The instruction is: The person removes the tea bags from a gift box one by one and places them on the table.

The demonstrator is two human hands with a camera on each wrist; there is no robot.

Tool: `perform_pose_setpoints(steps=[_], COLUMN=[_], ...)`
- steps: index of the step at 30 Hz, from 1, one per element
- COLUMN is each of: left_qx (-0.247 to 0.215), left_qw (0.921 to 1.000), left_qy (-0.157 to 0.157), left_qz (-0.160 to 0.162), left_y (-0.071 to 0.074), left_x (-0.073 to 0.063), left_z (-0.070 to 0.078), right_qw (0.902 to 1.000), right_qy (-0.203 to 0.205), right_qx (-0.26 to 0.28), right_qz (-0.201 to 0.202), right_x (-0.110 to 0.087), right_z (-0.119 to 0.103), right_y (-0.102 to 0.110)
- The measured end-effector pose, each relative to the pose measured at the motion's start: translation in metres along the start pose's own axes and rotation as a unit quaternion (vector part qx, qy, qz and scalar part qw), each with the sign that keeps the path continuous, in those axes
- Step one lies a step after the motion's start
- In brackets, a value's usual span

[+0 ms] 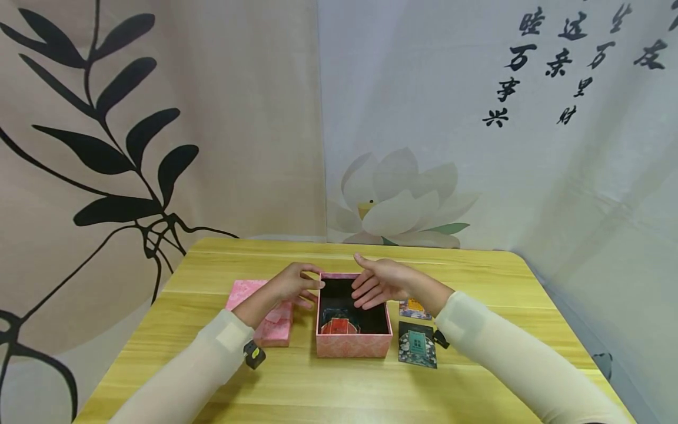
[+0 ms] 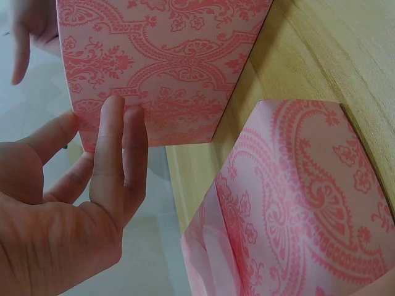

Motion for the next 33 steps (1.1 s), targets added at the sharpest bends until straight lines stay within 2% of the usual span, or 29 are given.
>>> perform_pose_setpoints(steps=[8,16,33], left_qx=[0.011,0.009,-0.001], left_qw=[0.9999,0.9999,1.0000], left_qy=[-0.003,-0.004,0.002], left_qz=[-0.009,-0.011,-0.007], left_y=[0.000,0.002,0.001], left_x=[0.000,0.001,0.000], left_z=[0.001,0.000,0.001], right_qw=[1.0000,0.9995,0.9947], right_qy=[0.003,0.000,0.009], right_qx=[-0.009,-0.017,-0.090], right_qz=[0.000,0.025,0.048], right_x=[0.009,0.023,0.037], right_z=[0.000,0.005,0.012], right_y=[-0.016,-0.024,-0.038])
Point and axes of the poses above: each hand's wrist, its own x-axis towards the middle knuckle, its own y-axis out of the back of the hand, z = x × y, the point moved 4 cm from there along x, towards the middle knuckle, and after that the axes turned 4 degrees about -y, right-handed, at the moved point
